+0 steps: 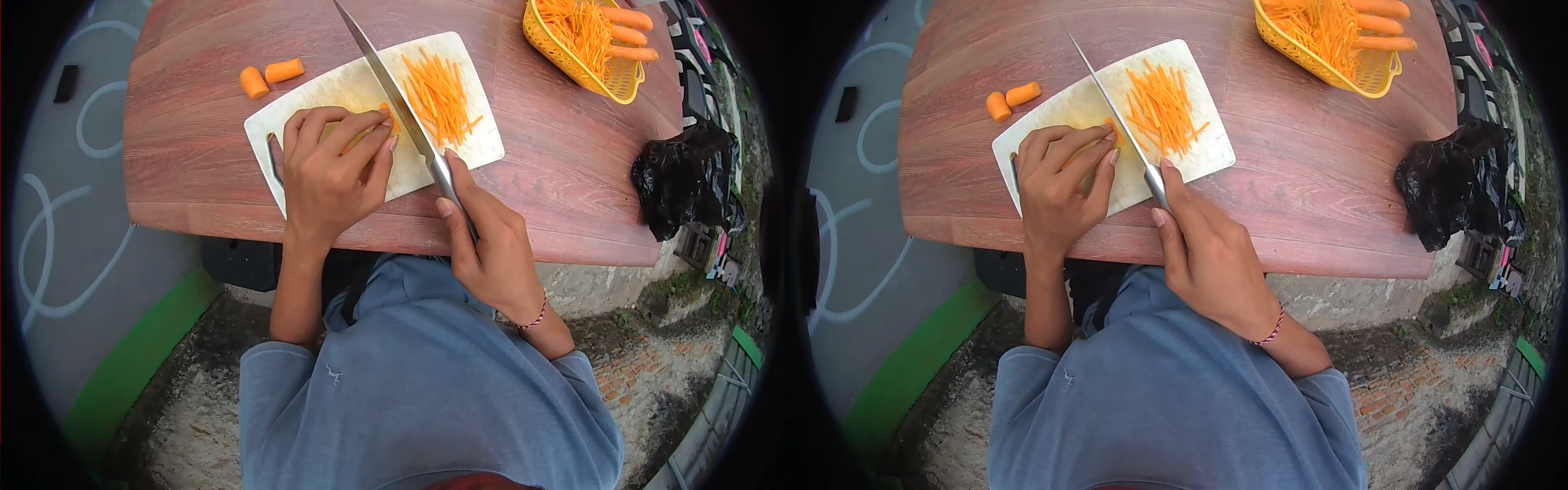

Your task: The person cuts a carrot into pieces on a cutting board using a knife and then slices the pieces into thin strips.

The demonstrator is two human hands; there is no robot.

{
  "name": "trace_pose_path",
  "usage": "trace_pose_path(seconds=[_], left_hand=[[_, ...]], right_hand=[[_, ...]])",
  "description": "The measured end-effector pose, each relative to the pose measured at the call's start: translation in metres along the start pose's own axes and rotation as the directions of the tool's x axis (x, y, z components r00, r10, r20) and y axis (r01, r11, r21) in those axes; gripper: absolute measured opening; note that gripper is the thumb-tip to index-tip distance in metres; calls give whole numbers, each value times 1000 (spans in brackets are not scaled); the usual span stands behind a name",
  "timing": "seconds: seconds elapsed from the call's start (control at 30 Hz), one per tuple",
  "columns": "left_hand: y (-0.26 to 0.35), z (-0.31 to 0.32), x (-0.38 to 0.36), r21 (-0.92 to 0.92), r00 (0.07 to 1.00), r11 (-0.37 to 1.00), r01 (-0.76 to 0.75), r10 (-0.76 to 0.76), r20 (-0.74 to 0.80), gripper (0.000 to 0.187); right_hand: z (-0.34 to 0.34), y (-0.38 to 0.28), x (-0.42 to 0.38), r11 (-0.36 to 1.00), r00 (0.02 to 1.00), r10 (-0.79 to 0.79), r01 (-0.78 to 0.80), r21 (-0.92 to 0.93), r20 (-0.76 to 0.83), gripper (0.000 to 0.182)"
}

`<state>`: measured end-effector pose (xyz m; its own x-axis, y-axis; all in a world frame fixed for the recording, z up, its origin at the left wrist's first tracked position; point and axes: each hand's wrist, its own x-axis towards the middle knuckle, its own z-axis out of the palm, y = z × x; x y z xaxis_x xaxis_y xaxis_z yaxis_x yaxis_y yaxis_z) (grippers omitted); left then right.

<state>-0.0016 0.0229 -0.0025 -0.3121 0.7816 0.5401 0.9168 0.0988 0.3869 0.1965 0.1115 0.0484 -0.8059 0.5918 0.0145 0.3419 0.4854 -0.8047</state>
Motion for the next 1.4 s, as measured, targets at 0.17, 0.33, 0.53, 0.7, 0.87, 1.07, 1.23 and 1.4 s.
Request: trace_pose_path(seconds=[0.17, 0.33, 0.53, 0.7, 0.87, 1.07, 1.23, 1.4], left_hand=[[0, 0, 1, 7, 1000, 1000, -1, 1, -1, 21], [0, 1, 1, -7, 1000, 1000, 1, -1, -3, 18], [0, 0, 2, -19, 1000, 1000, -7, 7, 2, 18], [0, 0, 1, -15, 1000, 1000, -18, 18, 8, 18], [1, 0, 0, 2, 1000, 1000, -21, 21, 10, 17], [5, 1, 2, 0, 1000, 1000, -5, 5, 4, 14], [4, 2, 1, -7, 1000, 1000, 0, 0, -4, 14], [1, 4, -2, 22, 1000, 1000, 5, -5, -3, 17]], right_hand=[[3, -1, -4, 1000, 1000, -19, 20, -23, 18, 54], [9, 0, -8, 997, 998, -65, 64, -48, -13, 55], [11, -11, -14, 975, 999, -23, 28, -220, 25, 56], [28, -14, 4, 919, 999, -32, 36, -392, 15, 57], [29, -14, 15, 946, 1000, -27, 24, -322, -5, 57], [8, -1, -12, 986, 999, -35, 33, -162, -5, 56], [11, -5, -11, 993, 999, 33, -33, -114, -2, 58], [13, -6, -9, 994, 1000, 20, -19, -105, 6, 58]])
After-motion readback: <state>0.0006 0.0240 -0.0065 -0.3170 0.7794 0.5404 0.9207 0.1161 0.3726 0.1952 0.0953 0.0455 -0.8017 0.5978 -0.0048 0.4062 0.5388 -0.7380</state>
